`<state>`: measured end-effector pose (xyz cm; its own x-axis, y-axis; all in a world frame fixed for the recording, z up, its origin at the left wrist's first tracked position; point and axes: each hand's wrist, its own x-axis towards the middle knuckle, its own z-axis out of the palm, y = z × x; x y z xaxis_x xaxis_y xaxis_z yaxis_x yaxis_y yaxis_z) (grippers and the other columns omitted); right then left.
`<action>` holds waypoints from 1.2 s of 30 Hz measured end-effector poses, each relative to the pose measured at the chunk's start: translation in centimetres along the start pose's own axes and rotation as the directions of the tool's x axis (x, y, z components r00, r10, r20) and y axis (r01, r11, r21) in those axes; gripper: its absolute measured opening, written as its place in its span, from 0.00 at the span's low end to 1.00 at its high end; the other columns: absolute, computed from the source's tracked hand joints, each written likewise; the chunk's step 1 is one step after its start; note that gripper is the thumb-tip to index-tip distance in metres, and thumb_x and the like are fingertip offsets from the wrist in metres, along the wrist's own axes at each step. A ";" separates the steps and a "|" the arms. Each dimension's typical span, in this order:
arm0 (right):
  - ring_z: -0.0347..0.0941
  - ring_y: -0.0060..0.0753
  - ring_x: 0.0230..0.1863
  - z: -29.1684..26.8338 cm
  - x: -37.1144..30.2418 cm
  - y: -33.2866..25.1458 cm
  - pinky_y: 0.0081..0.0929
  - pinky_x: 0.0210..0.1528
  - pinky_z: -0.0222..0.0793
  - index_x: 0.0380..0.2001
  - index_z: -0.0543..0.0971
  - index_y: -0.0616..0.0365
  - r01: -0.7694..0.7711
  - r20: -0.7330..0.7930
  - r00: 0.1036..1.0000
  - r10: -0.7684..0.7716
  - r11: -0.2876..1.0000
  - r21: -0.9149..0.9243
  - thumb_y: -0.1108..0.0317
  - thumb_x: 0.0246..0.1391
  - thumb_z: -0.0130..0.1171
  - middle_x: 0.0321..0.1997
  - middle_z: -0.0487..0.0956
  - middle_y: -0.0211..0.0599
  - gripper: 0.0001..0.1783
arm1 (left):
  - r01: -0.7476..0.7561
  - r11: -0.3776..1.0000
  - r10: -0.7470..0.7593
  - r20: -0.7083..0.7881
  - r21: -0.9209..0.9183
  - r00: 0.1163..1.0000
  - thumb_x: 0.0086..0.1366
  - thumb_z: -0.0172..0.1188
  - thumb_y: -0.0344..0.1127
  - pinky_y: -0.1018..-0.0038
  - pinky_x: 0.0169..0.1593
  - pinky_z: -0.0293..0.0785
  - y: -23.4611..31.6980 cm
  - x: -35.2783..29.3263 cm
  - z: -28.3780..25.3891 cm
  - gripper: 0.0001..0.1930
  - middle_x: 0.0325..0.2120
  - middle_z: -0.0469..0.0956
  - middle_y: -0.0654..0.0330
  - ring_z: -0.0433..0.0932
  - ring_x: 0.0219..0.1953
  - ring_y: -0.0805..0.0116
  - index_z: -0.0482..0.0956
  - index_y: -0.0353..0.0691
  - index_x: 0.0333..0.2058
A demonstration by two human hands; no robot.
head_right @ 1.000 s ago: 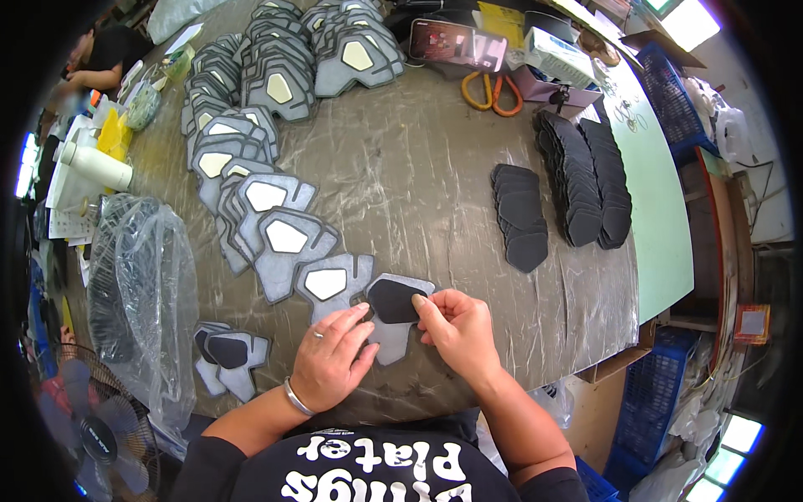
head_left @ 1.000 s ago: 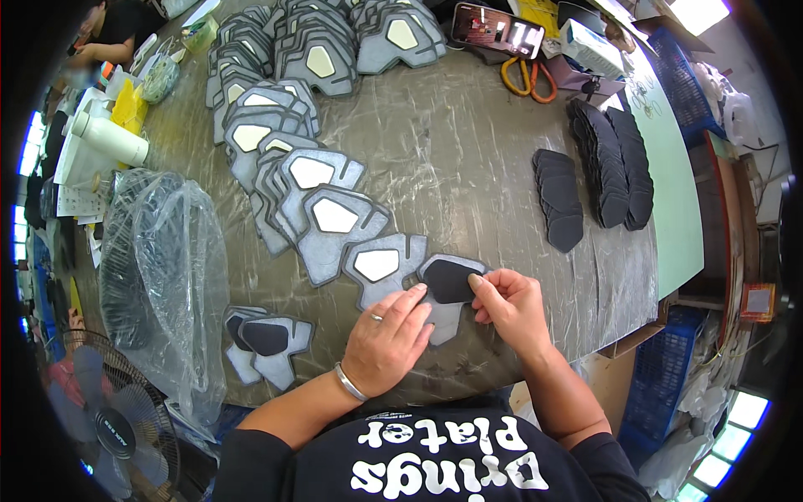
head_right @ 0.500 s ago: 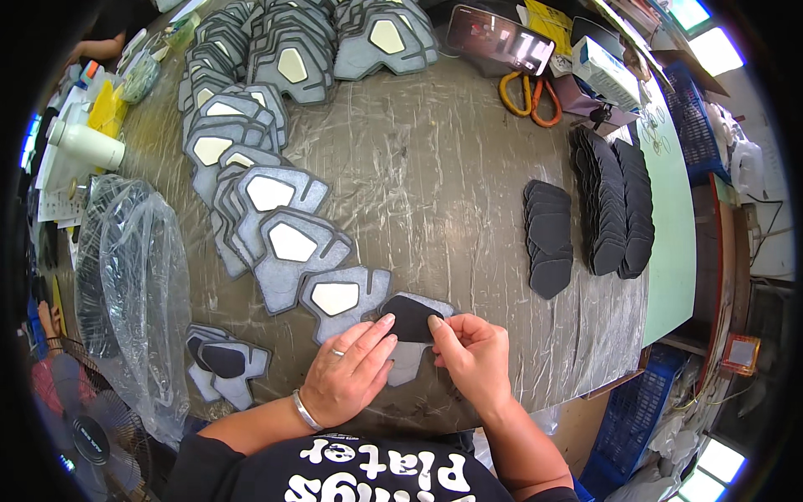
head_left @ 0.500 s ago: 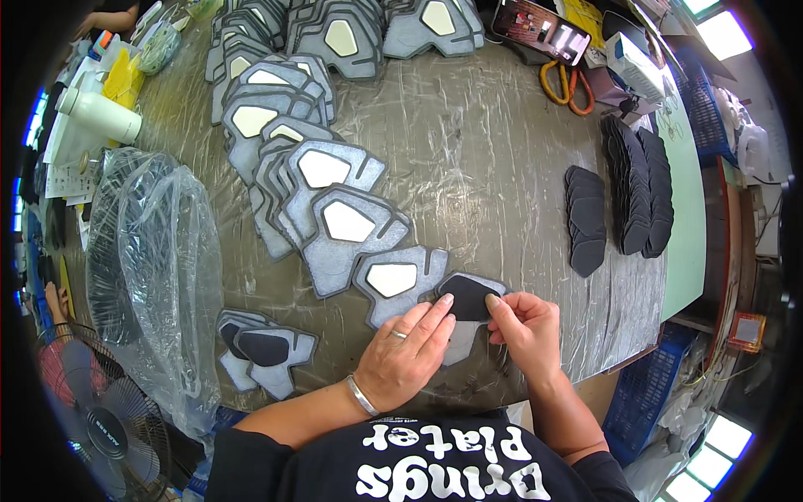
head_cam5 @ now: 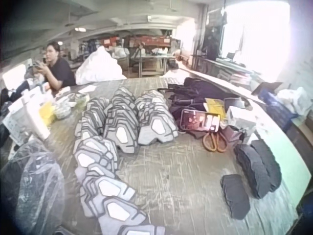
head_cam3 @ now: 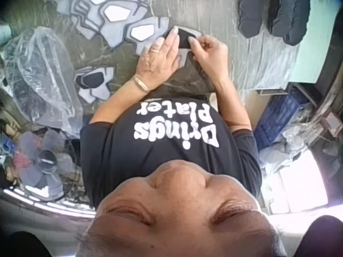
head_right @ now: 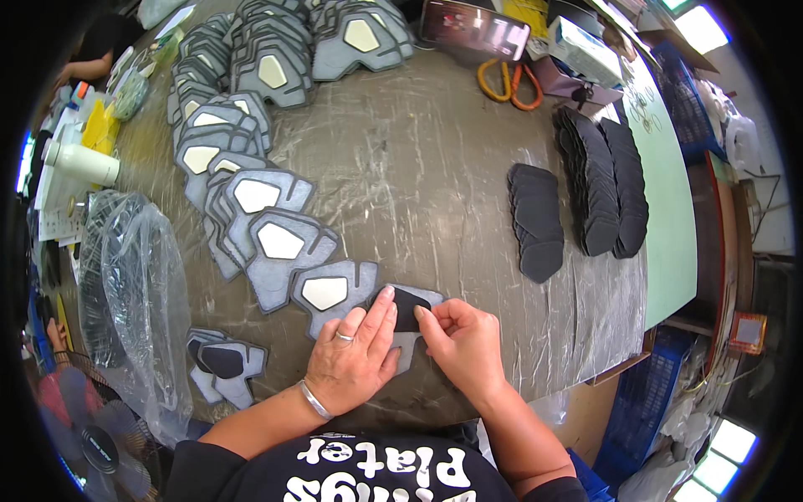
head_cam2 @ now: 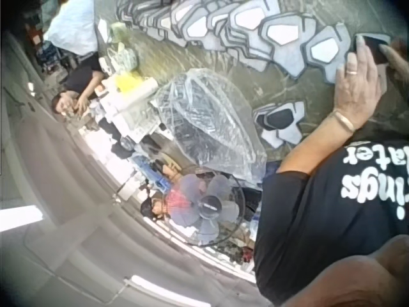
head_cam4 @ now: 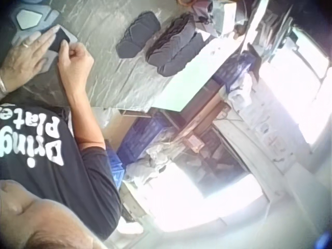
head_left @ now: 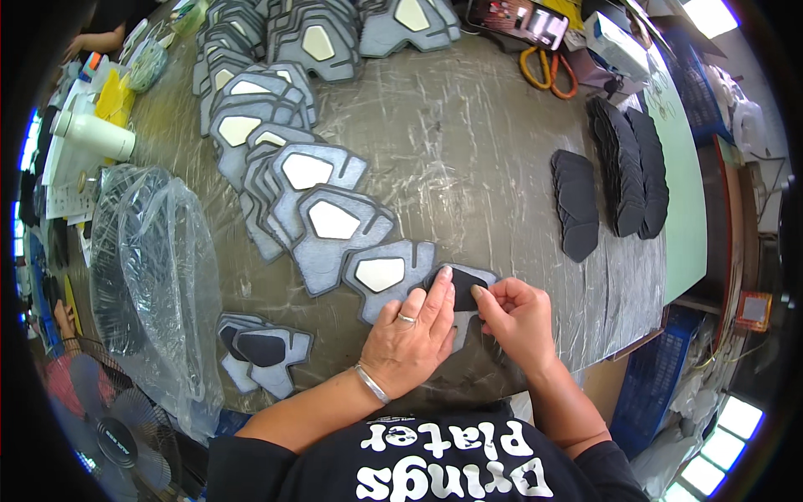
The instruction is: The person attaches black patches onto padded pieces laid out on a table by hand, presses each one down, and stacks the finished pieces.
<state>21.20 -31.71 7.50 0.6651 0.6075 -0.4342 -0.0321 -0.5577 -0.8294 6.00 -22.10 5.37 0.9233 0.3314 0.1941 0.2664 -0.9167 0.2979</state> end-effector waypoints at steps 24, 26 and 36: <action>0.63 0.39 0.68 -1.4 -2.9 2.3 0.46 0.68 0.56 0.56 0.76 0.49 0.666 0.414 0.694 -0.589 0.309 -0.679 0.50 0.56 0.61 0.66 0.69 0.42 0.27 | -0.043 0.998 0.038 0.102 0.051 0.994 0.56 0.64 0.41 0.64 0.56 0.66 -0.3 -1.4 -1.3 0.28 0.61 0.70 0.51 0.70 0.59 0.58 0.76 0.37 0.56; 0.66 0.39 0.64 -1.5 -2.1 1.7 0.46 0.66 0.57 0.54 0.77 0.50 0.682 0.413 0.664 -0.624 0.276 -0.678 0.51 0.55 0.62 0.63 0.71 0.42 0.26 | -0.049 0.997 0.044 0.081 0.062 0.996 0.55 0.64 0.40 0.64 0.56 0.66 -0.2 -1.2 -1.2 0.28 0.61 0.70 0.51 0.70 0.59 0.58 0.76 0.37 0.55; 0.70 0.34 0.49 -0.7 1.2 1.0 0.49 0.66 0.55 0.53 0.80 0.47 0.703 0.344 0.608 -0.716 0.283 -0.652 0.51 0.53 0.64 0.43 0.72 0.31 0.26 | -0.033 0.995 0.029 0.036 0.093 0.999 0.58 0.61 0.40 0.63 0.57 0.66 0.6 -1.6 -1.0 0.25 0.61 0.69 0.49 0.69 0.59 0.57 0.76 0.36 0.54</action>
<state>22.50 -31.91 6.35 0.1706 0.9629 0.2092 0.9452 -0.0999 -0.3108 4.36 -22.95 6.15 0.9402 0.2960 0.1687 0.2607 -0.9438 0.2031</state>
